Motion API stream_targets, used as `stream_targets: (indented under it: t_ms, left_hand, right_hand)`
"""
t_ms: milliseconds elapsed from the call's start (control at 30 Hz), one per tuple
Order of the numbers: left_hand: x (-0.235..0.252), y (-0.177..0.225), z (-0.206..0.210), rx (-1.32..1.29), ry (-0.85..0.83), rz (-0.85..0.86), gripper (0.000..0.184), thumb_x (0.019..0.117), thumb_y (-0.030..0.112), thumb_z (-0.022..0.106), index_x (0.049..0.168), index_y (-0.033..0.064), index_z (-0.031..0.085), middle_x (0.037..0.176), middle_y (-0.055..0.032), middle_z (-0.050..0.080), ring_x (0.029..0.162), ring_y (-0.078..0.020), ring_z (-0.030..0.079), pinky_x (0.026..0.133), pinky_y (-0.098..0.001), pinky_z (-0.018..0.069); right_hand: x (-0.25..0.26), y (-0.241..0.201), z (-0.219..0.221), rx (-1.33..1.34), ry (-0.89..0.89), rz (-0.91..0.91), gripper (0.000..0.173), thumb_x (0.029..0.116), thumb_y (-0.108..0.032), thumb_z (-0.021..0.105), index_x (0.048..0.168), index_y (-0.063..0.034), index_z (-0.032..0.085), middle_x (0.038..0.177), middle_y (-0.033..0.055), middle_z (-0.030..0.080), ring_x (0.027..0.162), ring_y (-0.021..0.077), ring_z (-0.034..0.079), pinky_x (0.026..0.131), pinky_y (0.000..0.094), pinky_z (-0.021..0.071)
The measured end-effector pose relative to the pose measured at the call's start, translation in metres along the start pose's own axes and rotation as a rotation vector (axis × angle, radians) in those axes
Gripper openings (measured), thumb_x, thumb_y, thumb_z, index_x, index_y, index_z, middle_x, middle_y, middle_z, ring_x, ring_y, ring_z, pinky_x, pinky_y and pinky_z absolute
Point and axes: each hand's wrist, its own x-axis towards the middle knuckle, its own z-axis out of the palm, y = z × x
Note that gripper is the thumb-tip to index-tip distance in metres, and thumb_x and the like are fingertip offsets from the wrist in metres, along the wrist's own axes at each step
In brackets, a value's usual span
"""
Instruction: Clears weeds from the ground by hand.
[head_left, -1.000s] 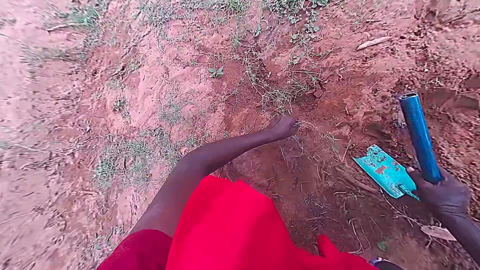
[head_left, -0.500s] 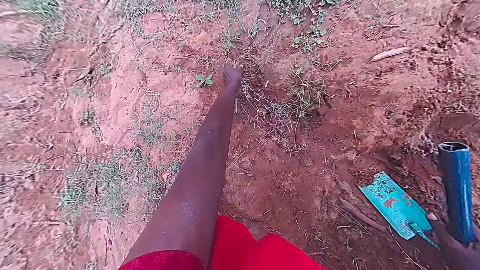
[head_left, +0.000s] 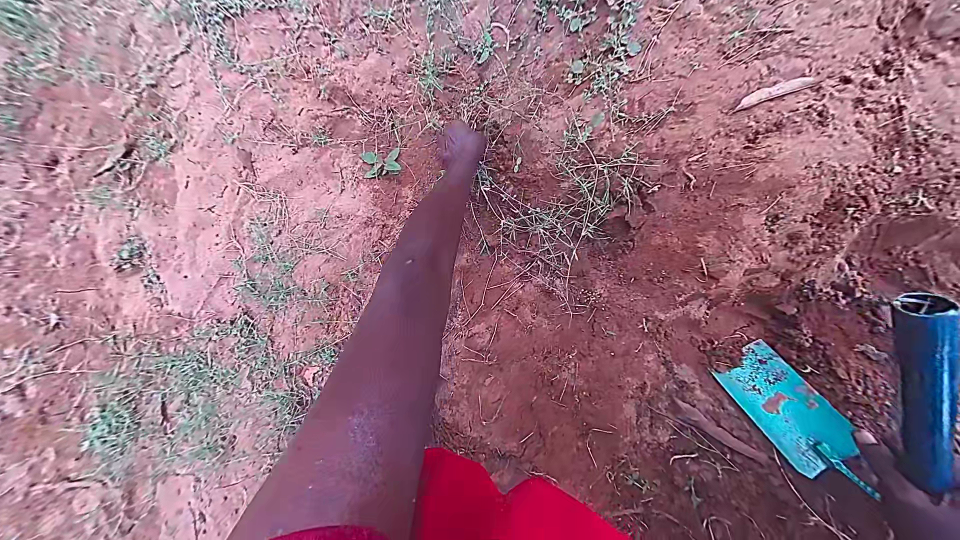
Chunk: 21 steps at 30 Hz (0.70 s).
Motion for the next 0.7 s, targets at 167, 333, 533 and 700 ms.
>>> stream_targets:
  t_ms: [167, 333, 533, 700]
  left_hand:
    - [0.003, 0.003, -0.011, -0.658, -0.093, -0.159, 0.042, 0.102, 0.007, 0.05, 0.143, -0.0032, 0.046, 0.138, -0.0204, 0.053, 0.12, -0.0268, 0.056, 0.097, -0.0436, 0.0501]
    - [0.008, -0.023, 0.013, -1.016, -0.089, -0.187, 0.053, 0.1096, 0.039, 0.043, 0.148, 0.0029, 0.042, 0.139, -0.0181, 0.052, 0.119, -0.0263, 0.055, 0.097, -0.0445, 0.0484]
    - [0.007, -0.044, 0.001, -0.328, -0.044, 0.001, 0.039, 0.1072, 0.017, 0.046, 0.135, -0.0096, 0.054, 0.141, -0.0306, 0.053, 0.134, -0.0405, 0.052, 0.109, -0.0556, 0.0428]
    - [-0.016, -0.043, -0.005, -0.283, -0.053, 0.045, 0.039, 0.1055, 0.018, 0.052, 0.133, -0.0097, 0.056, 0.138, -0.0305, 0.056, 0.13, -0.0403, 0.056, 0.108, -0.0549, 0.0448]
  right_hand:
    - [-0.001, -0.003, -0.002, -0.012, -0.033, 0.047, 0.047, 0.0968, -0.021, 0.06, 0.109, 0.024, 0.059, 0.093, 0.0346, 0.064, 0.082, 0.0257, 0.062, 0.082, 0.041, 0.051]
    - [0.0, 0.0, -0.002, -0.046, -0.039, 0.074, 0.051, 0.097, -0.027, 0.059, 0.111, 0.0213, 0.06, 0.095, 0.0365, 0.064, 0.083, 0.0349, 0.063, 0.083, 0.0512, 0.0498]
    - [-0.001, -0.007, -0.003, -0.077, -0.039, 0.062, 0.049, 0.0978, -0.026, 0.058, 0.11, 0.0213, 0.06, 0.093, 0.0383, 0.063, 0.082, 0.0423, 0.062, 0.081, 0.0593, 0.0469]
    - [-0.002, -0.009, -0.005, -0.084, -0.039, 0.104, 0.049, 0.097, -0.027, 0.06, 0.114, 0.0192, 0.061, 0.098, 0.0395, 0.063, 0.088, 0.0458, 0.063, 0.085, 0.0617, 0.046]
